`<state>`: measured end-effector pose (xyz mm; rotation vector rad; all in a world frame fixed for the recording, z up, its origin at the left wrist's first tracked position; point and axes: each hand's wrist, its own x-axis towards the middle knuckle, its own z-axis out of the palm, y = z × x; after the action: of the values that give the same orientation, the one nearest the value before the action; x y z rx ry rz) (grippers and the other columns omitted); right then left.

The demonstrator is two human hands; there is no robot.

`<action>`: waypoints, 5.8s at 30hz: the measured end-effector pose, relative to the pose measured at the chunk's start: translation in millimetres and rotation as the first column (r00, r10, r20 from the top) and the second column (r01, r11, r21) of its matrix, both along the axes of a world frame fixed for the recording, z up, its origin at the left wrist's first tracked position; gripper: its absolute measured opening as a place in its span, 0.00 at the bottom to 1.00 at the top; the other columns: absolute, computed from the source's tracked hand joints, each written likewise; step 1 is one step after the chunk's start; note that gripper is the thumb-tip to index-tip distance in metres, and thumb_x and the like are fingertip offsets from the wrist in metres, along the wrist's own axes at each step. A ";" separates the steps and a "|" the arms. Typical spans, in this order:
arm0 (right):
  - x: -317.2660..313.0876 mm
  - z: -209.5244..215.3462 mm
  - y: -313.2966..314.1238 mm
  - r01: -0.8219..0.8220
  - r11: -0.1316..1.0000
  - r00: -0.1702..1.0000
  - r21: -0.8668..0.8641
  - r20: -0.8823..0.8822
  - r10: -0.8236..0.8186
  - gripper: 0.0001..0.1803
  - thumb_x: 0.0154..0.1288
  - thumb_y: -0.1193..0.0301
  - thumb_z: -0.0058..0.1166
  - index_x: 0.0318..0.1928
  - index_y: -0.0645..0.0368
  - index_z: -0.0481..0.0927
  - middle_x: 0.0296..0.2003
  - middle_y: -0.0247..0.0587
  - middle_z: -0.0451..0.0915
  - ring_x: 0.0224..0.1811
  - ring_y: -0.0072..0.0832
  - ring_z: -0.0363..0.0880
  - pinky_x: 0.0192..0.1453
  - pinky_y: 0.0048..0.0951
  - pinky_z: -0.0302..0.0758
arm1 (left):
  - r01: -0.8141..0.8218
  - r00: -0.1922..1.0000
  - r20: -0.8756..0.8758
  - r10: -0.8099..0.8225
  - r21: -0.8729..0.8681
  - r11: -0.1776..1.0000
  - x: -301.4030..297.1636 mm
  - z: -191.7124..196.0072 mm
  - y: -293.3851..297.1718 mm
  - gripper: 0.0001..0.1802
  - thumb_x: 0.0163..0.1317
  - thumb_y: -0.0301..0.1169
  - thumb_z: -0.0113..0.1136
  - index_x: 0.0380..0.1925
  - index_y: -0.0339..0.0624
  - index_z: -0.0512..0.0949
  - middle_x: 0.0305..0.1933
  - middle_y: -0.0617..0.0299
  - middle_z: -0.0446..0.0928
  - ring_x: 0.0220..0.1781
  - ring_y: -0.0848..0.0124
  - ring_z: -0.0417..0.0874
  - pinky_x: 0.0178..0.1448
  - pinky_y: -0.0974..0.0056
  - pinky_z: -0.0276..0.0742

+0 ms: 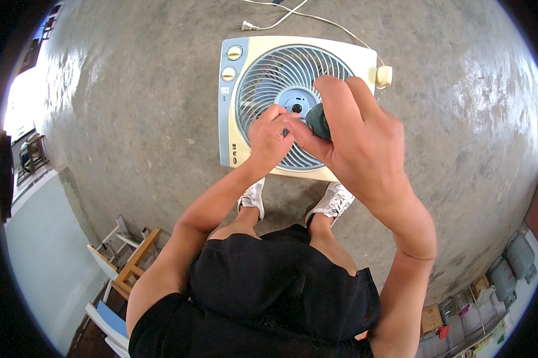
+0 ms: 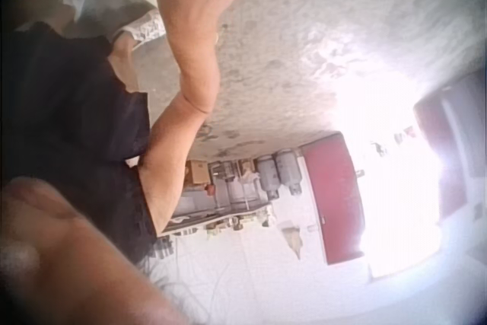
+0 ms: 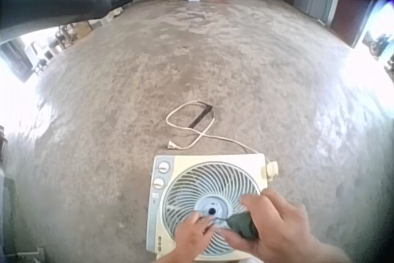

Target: The person assembles a box fan by placing the front grille onto the fan housing, fastening the center with a screw using a screwdriver, and snapping on the central cap before standing the fan upright.

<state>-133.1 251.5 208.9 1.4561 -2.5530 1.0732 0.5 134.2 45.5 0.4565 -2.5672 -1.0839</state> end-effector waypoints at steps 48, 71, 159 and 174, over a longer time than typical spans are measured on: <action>1.4 14.8 16.8 -0.135 0.991 0.910 -0.016 0.393 0.130 0.20 0.58 0.75 0.59 0.51 0.60 0.72 0.44 0.43 0.77 0.33 0.38 0.82 0.37 0.35 0.78 | 0.542 0.468 -0.881 -0.070 0.224 0.810 -52.5 286.8 -91.5 0.53 0.56 0.71 0.50 0.63 0.31 0.65 0.66 0.42 0.65 0.58 0.59 0.70 0.63 0.56 0.60; 12.9 -5.4 17.7 0.043 0.986 0.954 -0.163 0.301 0.008 0.26 0.46 0.70 0.75 0.47 0.59 0.79 0.32 0.39 0.76 0.29 0.29 0.76 0.32 0.28 0.75 | -0.044 0.956 -0.258 0.141 0.349 0.936 -15.9 109.7 -39.0 0.13 0.53 0.20 0.67 0.40 0.38 0.80 0.43 0.57 0.79 0.45 0.66 0.79 0.50 0.64 0.75; -20.4 -22.2 -7.1 -0.196 0.826 0.560 -0.529 0.631 0.537 0.33 0.57 0.59 0.64 0.61 0.62 0.75 0.64 0.52 0.71 0.65 0.45 0.70 0.69 0.43 0.65 | 0.050 0.937 -0.350 0.022 0.194 0.980 -31.4 84.2 -7.0 0.26 0.38 0.26 0.76 0.40 0.38 0.78 0.42 0.59 0.78 0.41 0.61 0.79 0.45 0.60 0.72; -21.3 -21.6 -11.6 -0.232 0.898 0.742 -0.373 0.529 0.412 0.31 0.47 0.68 0.72 0.54 0.55 0.77 0.45 0.39 0.79 0.47 0.40 0.77 0.51 0.33 0.74 | 0.094 0.933 -0.360 0.013 0.278 0.956 -27.7 84.9 -13.1 0.22 0.45 0.22 0.73 0.42 0.34 0.75 0.42 0.54 0.77 0.43 0.62 0.78 0.46 0.64 0.73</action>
<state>-154.4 239.8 187.3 1.7344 -2.3387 2.1738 -27.2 121.1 130.4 0.2420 -2.1155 -1.4236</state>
